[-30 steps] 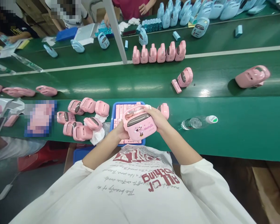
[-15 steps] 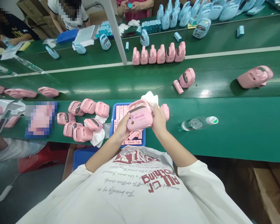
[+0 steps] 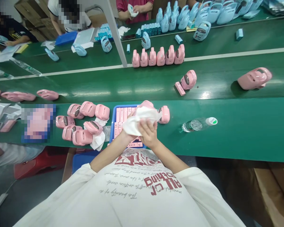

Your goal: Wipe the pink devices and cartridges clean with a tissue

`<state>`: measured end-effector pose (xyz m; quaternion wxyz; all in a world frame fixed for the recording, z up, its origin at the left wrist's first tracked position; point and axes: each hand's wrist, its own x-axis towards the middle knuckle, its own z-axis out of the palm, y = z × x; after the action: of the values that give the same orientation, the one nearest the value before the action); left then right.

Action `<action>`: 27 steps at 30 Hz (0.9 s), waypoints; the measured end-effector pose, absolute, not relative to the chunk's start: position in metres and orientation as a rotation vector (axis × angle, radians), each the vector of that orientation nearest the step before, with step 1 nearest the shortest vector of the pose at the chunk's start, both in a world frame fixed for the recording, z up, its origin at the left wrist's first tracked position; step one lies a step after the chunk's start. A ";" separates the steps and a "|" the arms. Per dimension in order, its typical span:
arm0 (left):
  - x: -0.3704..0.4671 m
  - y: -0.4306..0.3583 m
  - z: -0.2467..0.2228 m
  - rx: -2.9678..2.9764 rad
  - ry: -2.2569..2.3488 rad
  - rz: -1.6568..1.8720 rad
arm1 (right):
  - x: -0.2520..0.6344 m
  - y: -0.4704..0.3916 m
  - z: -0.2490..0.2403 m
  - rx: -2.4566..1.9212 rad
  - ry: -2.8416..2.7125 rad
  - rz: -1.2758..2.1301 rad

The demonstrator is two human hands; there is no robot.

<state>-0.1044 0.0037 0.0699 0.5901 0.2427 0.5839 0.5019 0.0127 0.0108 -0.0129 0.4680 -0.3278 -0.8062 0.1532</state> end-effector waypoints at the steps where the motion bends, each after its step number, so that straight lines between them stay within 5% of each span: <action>1: -0.102 0.007 0.069 0.526 1.322 1.165 | 0.013 0.010 -0.009 -0.893 -1.869 0.417; 5: -0.101 0.004 0.056 0.288 1.090 1.169 | 0.024 0.012 0.016 -1.111 -1.469 0.796; 11: -0.104 -0.027 0.017 0.648 1.078 0.990 | 0.061 0.029 0.020 -1.372 -0.898 1.866; 18: -0.109 -0.013 -0.005 1.173 1.469 0.670 | 0.083 0.022 -0.031 -1.620 -0.942 1.432; 27: -0.144 0.065 -0.035 1.063 1.944 0.586 | 0.061 0.017 -0.072 -1.522 -1.260 1.020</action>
<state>-0.1437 0.0654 -0.0351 0.4123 0.4225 0.7729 0.2328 0.0613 0.0168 -0.0717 0.4428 -0.6137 -0.5081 0.4112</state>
